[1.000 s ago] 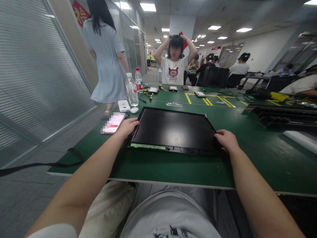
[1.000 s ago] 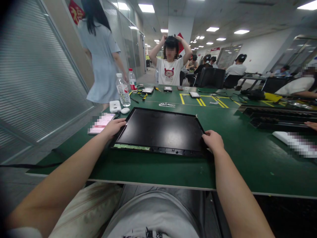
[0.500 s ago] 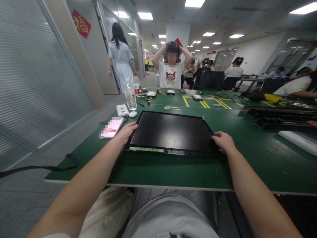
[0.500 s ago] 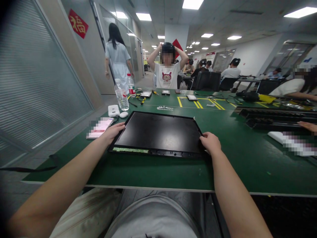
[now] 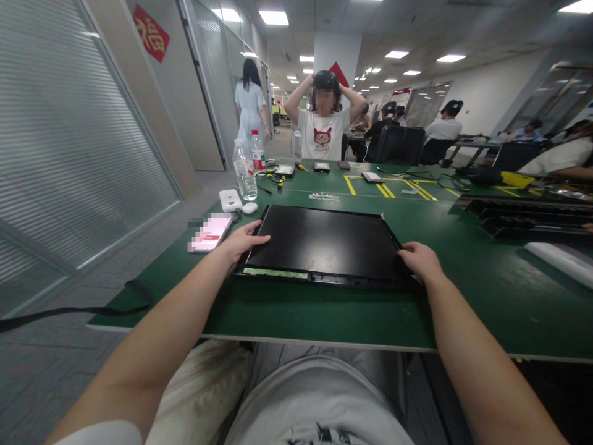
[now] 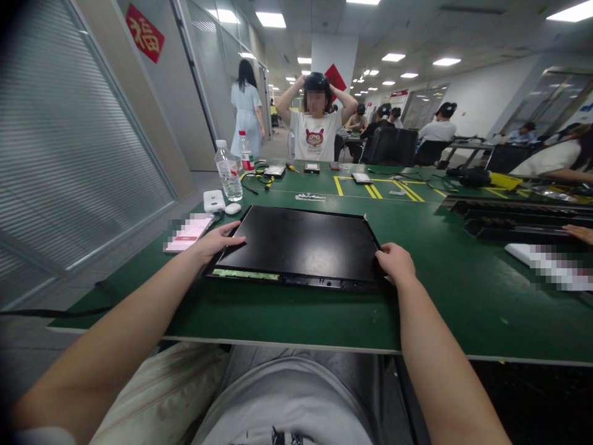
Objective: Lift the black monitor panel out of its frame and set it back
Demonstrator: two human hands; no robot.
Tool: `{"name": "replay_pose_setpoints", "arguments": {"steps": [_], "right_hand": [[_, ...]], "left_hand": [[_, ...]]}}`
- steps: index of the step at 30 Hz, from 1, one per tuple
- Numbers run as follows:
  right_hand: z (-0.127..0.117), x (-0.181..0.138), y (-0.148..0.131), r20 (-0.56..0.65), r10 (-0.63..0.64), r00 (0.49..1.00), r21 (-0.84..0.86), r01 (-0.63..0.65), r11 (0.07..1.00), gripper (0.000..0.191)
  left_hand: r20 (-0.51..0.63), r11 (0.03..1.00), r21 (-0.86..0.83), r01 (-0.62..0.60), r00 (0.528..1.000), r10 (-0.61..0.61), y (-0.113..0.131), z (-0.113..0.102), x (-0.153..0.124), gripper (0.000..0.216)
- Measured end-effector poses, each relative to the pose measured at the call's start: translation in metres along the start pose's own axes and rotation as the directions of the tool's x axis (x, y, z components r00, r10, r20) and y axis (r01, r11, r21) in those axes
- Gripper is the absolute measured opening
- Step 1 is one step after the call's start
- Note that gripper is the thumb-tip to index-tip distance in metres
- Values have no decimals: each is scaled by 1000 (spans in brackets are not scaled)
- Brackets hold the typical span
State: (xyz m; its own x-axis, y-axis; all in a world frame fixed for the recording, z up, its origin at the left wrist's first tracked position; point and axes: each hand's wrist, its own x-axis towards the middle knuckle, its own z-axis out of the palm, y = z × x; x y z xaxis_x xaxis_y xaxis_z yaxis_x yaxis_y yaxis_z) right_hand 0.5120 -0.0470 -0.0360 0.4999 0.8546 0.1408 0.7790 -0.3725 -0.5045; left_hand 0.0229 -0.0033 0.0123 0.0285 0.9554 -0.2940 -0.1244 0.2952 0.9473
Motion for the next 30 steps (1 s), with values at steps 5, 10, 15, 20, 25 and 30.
{"name": "replay_pose_setpoints", "arguments": {"steps": [5,10,15,20,25,30], "right_hand": [[-2,0,-3,24,20,1000,4,-20,1000,27],[-3,-1,-4,0,3,1000,13,-3,1000,25],[-4,-2,-5,-9,4,1000,4,-4,1000,24],[-6,-5,-8,12,11,1000,-15,-11,1000,28],[-7,-5,-9,38,24,999,-19,-23,1000,31],[-7,-6,-10,27,15,1000,4,-15,1000,27]], "left_hand": [[46,1000,23,-3,999,2,1,0,-1,88],[25,998,66,-12,1000,11,1,0,-3,81],[24,999,36,-40,999,39,1,3,-4,68],[52,996,23,-82,995,81,1,2,-3,63],[71,990,4,-139,988,138,3,0,-3,59],[76,984,-1,-177,981,177,5,-1,-4,66]]}}
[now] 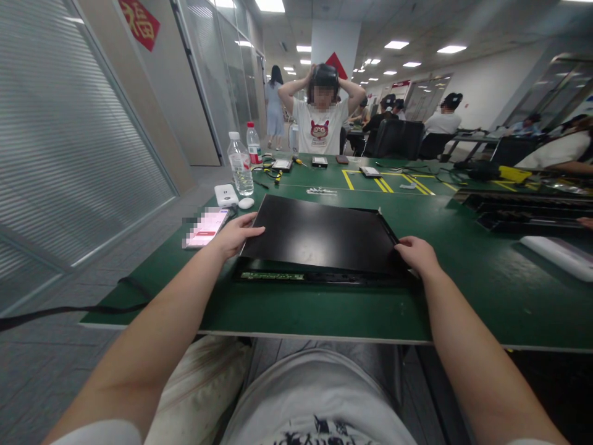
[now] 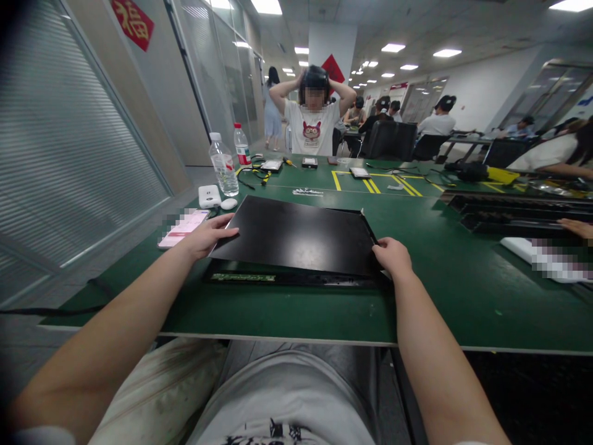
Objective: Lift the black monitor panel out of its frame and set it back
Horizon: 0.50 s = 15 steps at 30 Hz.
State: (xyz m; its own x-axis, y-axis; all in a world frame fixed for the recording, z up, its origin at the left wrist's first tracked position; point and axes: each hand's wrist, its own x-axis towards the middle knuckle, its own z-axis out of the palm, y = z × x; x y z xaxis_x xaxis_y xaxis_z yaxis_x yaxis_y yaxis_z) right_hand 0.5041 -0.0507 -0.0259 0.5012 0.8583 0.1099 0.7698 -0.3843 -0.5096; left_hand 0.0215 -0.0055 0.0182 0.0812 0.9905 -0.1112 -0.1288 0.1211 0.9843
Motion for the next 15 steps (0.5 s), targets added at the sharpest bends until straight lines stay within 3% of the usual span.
{"name": "replay_pose_setpoints", "arguments": {"steps": [7,10,15], "right_hand": [[-2,0,-4,-42,28,999,113,-23,993,49],[-3,0,-5,-65,40,997,176,-28,984,39],[-5,-3,-8,-83,16,996,235,4,972,21]], "left_hand": [[106,986,-47,-158,981,162,-1,1,2,72],[118,972,-58,-226,966,231,0,2,0,83],[124,969,-87,-231,963,240,0,3,-3,104]]}}
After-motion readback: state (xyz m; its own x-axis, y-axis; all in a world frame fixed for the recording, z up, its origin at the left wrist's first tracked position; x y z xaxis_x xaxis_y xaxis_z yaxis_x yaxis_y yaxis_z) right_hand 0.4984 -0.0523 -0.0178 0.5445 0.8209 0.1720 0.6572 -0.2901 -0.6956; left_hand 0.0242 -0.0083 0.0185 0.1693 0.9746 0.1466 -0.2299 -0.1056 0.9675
